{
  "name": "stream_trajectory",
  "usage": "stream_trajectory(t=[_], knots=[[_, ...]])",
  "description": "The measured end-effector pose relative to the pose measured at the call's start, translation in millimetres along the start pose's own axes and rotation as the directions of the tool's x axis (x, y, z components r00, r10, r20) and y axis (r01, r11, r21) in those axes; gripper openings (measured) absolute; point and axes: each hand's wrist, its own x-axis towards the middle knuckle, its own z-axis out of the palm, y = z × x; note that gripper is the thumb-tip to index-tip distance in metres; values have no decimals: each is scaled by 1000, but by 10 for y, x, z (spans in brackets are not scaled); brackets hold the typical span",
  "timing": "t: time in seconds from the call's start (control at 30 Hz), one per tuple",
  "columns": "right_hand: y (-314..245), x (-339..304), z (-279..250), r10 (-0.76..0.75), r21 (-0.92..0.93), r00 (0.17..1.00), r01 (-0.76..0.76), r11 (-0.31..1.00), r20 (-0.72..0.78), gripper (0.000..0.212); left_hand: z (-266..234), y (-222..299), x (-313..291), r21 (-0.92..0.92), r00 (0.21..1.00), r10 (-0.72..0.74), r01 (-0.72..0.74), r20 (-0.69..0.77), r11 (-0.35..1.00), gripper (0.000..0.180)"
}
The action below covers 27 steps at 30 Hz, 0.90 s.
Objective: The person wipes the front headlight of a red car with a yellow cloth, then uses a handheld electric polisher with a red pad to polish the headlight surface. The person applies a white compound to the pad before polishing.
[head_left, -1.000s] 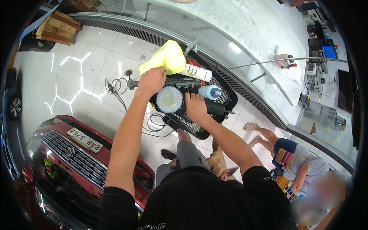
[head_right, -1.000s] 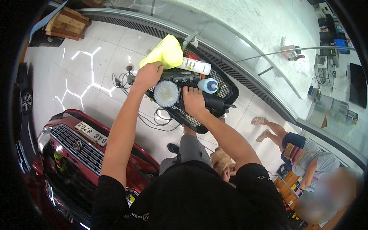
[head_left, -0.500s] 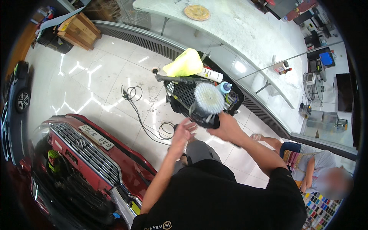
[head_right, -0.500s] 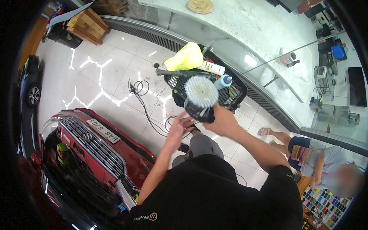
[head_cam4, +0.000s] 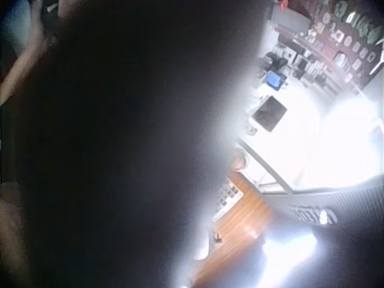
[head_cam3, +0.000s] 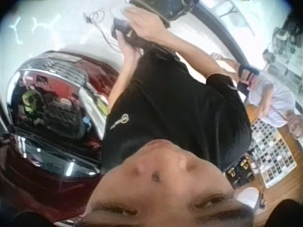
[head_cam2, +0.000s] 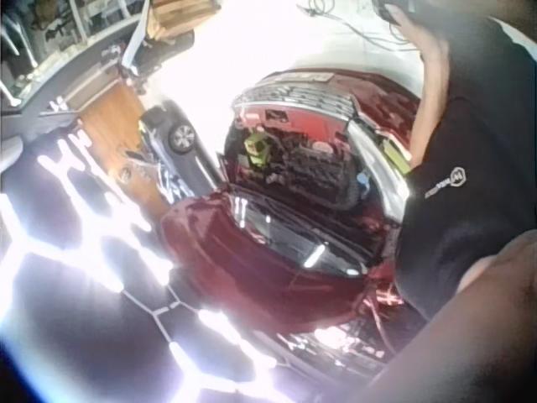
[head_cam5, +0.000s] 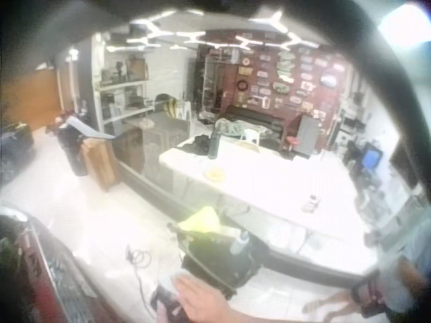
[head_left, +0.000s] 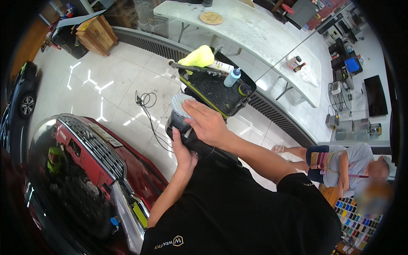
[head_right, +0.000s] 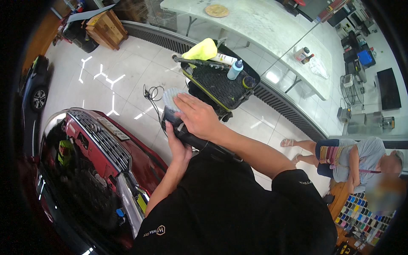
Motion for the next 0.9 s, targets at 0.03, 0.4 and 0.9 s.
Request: stream_trajectory(t=[0.03, 0.4, 0.9], knots=[[74, -47, 71, 39, 35, 999, -38, 999, -19, 39, 107, 24, -36, -97, 998, 4, -10, -58, 995, 53], [2507, -6, -26, 364, -317, 888, -271, 909, 282, 36, -5, 53, 447, -107, 931, 93, -139, -352, 985, 67], [5170, 988, 367, 482, -544, 426, 28, 839, 765, 32, 162, -243, 865, -97, 765, 154, -272, -625, 957, 85]])
